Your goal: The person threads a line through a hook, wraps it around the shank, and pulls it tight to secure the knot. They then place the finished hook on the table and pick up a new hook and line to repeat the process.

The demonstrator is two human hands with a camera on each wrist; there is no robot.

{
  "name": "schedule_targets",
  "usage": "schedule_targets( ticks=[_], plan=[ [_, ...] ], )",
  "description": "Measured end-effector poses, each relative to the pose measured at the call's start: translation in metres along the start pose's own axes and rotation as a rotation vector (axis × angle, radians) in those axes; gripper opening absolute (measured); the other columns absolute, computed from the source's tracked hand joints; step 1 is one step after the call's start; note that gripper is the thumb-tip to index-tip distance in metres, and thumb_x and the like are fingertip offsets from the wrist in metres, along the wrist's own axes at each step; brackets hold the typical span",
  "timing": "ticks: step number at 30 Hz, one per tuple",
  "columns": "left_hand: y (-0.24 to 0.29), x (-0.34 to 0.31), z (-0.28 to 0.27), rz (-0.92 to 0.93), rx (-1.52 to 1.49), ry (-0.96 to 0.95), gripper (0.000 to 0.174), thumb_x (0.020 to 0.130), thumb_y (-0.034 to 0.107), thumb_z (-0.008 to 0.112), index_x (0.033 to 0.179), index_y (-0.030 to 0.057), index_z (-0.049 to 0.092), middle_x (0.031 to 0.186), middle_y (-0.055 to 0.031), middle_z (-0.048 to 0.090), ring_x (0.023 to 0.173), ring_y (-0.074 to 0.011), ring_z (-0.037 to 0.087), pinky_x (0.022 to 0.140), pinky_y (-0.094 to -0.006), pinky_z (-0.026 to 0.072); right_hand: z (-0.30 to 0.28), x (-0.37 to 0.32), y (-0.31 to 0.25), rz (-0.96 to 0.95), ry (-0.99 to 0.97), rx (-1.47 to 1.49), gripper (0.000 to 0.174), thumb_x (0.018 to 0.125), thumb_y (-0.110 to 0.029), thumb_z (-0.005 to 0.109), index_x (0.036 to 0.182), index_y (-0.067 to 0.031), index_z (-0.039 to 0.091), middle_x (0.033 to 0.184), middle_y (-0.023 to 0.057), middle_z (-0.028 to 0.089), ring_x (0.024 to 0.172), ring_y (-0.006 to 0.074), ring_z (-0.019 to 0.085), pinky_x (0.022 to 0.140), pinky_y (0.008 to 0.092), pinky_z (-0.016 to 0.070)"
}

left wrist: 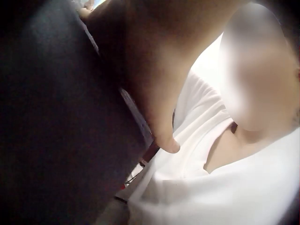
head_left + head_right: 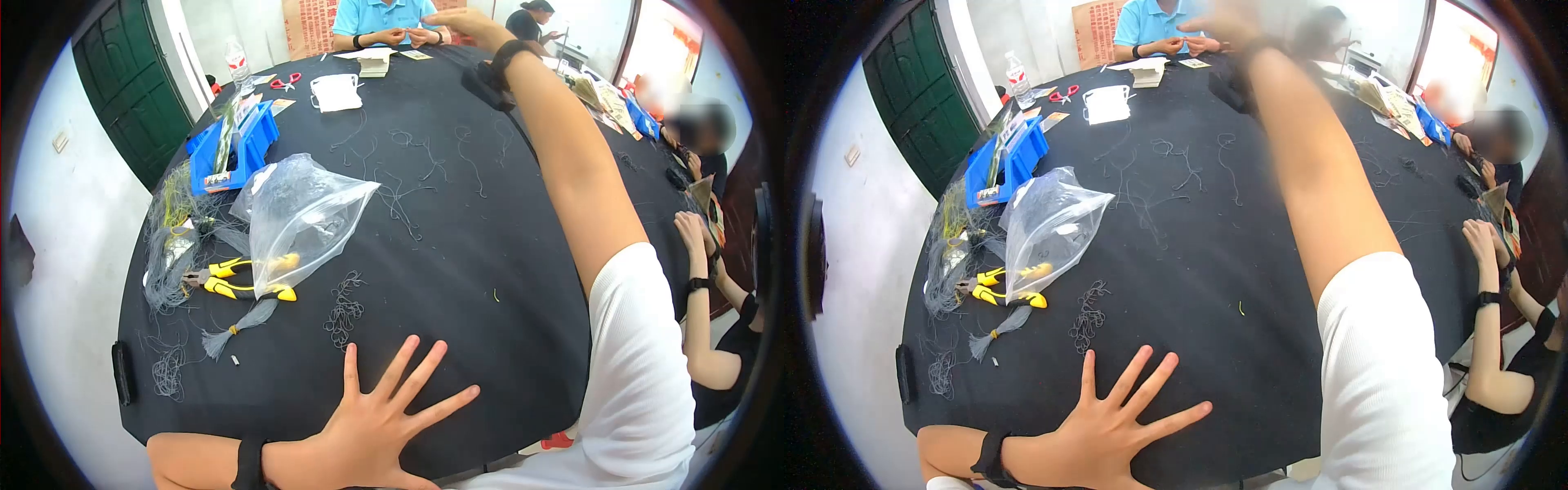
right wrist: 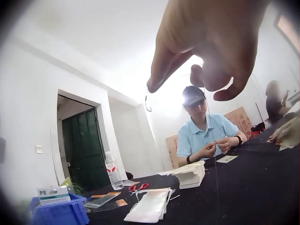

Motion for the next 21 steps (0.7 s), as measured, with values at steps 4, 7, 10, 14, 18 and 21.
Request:
schedule_targets(
  ticks=[4, 7, 10, 14, 18, 21],
  plan=[
    [0.0, 0.004, -0.001, 0.03, -0.009, -0.036, 0.108, 0.058, 0.081, 0.054, 0.145, 0.0298, 0.015, 0.149, -0.0216, 0.007, 0.137, -0.0407, 0.009, 0.088, -0.0769, 0.0141, 0.003, -0.047, 0.038, 0.373, 0.28, -0.365, 0.042, 0.072, -0.041, 0.069, 0.099, -0.0083, 0.069, 0.083, 0.0061, 0.063, 0.069, 0.0139, 0.056, 0.054, 0.029, 0.0435],
    [0.0, 0.006, -0.002, 0.028, 0.008, -0.093, 0.109, 0.058, 0.079, 0.055, 0.145, 0.0285, 0.016, 0.149, -0.0213, 0.008, 0.137, -0.0392, 0.01, 0.089, -0.0764, 0.0115, 0.014, -0.078, 0.04, 0.681, 0.202, -0.576, 0.038, 0.075, -0.036, 0.064, 0.104, -0.0107, 0.068, 0.093, 0.0064, 0.063, 0.079, 0.0185, 0.058, 0.066, 0.0314, 0.0475],
    [0.001, 0.007, -0.003, 0.023, -0.022, -0.067, 0.109, 0.057, 0.078, 0.057, 0.145, 0.0274, 0.018, 0.149, -0.0216, 0.008, 0.137, -0.0389, 0.01, 0.091, -0.0749, 0.01, -0.009, -0.064, 0.11, 0.567, 0.035, -0.695, 0.042, 0.075, -0.036, 0.062, 0.108, -0.0096, 0.065, 0.101, 0.0067, 0.064, 0.088, 0.0226, 0.06, 0.074, 0.0347, 0.048],
    [0.009, 0.006, -0.01, 0.0, -0.04, -0.006, 0.11, 0.051, 0.074, 0.064, 0.143, 0.0256, 0.026, 0.149, -0.0199, 0.01, 0.137, -0.0386, 0.011, 0.097, -0.0706, 0.0095, 0.017, -0.122, -0.008, 0.727, -0.029, -1.153, 0.041, 0.079, -0.031, 0.052, 0.114, -0.014, 0.062, 0.122, 0.0116, 0.057, 0.117, 0.0367, 0.047, 0.097, 0.0465, 0.0362],
    [0.007, 0.009, -0.004, 0.052, 0.004, 0.001, 0.107, 0.056, 0.078, 0.058, 0.142, 0.0228, 0.028, 0.145, -0.0269, 0.016, 0.136, -0.0418, 0.014, 0.099, -0.0674, 0.0091, -0.002, -0.137, -0.017, 0.637, 0.179, -1.43, 0.047, 0.076, -0.038, 0.067, 0.111, -0.0081, 0.063, 0.128, 0.0164, 0.05, 0.121, 0.0317, 0.04, 0.098, 0.0506, 0.0276],
    [0.011, 0.009, -0.004, 0.08, 0.04, 0.049, 0.106, 0.058, 0.079, 0.057, 0.14, 0.0153, 0.035, 0.142, -0.0322, 0.02, 0.134, -0.0439, 0.018, 0.104, -0.0581, 0.0096, -0.013, -0.147, -0.048, 0.757, 0.08, -1.461, 0.052, 0.076, -0.047, 0.062, 0.117, -0.0142, 0.061, 0.135, 0.018, 0.043, 0.132, 0.0373, 0.025, 0.107, 0.0558, 0.011]
  ],
)
Point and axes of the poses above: each hand's wrist, its own x-axis towards the middle knuckle, its own z-axis out of the palm, y = z × x, the point moved 6 cm from there along x, towards the middle knuckle
